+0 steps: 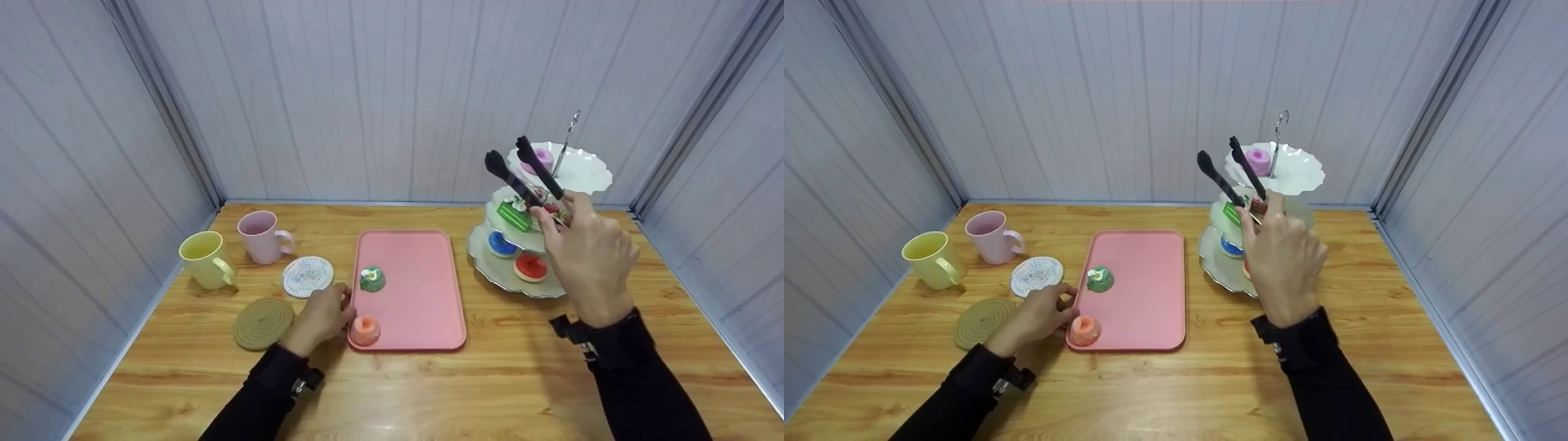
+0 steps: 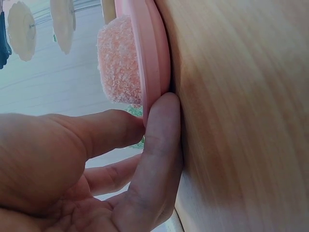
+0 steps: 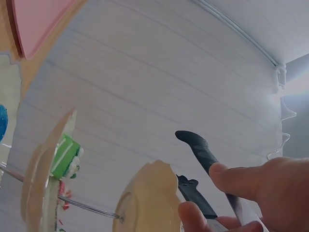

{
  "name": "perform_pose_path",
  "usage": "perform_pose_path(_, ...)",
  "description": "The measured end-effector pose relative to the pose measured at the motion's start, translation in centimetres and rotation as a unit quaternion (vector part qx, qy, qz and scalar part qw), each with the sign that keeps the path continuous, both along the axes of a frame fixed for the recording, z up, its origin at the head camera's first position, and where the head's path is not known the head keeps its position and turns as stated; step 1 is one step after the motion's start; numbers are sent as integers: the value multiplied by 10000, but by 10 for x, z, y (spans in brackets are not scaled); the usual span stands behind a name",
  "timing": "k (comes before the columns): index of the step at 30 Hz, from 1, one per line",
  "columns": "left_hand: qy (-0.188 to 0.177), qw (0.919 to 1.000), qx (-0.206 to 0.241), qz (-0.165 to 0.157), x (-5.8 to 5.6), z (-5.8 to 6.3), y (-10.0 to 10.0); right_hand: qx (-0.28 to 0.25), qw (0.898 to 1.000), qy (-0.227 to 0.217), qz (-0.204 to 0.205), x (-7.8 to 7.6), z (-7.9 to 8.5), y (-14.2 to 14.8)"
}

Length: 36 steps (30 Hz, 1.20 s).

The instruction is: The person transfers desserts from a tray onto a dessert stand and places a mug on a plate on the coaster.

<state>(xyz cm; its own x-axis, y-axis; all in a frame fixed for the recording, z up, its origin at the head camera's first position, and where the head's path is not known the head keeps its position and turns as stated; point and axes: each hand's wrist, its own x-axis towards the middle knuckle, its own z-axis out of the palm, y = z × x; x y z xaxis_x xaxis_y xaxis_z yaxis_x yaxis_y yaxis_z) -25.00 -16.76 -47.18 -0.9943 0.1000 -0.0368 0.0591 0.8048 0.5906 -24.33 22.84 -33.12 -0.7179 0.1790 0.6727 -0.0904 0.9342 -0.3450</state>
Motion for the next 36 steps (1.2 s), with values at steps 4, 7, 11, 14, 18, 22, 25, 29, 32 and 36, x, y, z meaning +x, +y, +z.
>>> perform_pose_path(4, 77, 9999, 115, -8, 1, 1, 0, -119, 9992, 55, 370, -2, -8, -3)
perform_pose_path(7, 57, 9999, 139, 29, 2, 1, 1, -134, 9978, 140, 627, -4, -16, -5)
perform_pose_path(11, 36, 10000, 65, 34, 2, 1, 1, -79, 9966, 113, 815, -5, -27, -8)
perform_pose_path(14, 51, 10000, 19, 2, 2, 1, 0, -54, 9950, 58, 1000, -6, -36, -11)
perform_pose_path(18, 18, 10000, 34, -12, 2, 1, 0, -25, 9911, -2, 1329, -10, -48, -15)
perform_pose_path(22, -12, 10000, 57, -14, 1, 0, 1, 155, 9882, -30, 1524, -15, -60, -20)
perform_pose_path(25, 26, 10000, 36, -21, 1, 0, 1, 326, 9865, -63, 1601, -18, -69, -24)
perform_pose_path(29, 117, 9999, 56, -42, 1, -1, 1, 403, 9831, -211, 1771, -20, -78, -30)
perform_pose_path(32, 190, 9997, 125, -50, 2, -1, 1, 495, 9811, -312, 1842, -21, -84, -34)
perform_pose_path(36, 209, 9996, 196, -28, 2, 0, 1, 639, 9783, -461, 1914, -24, -91, -40)
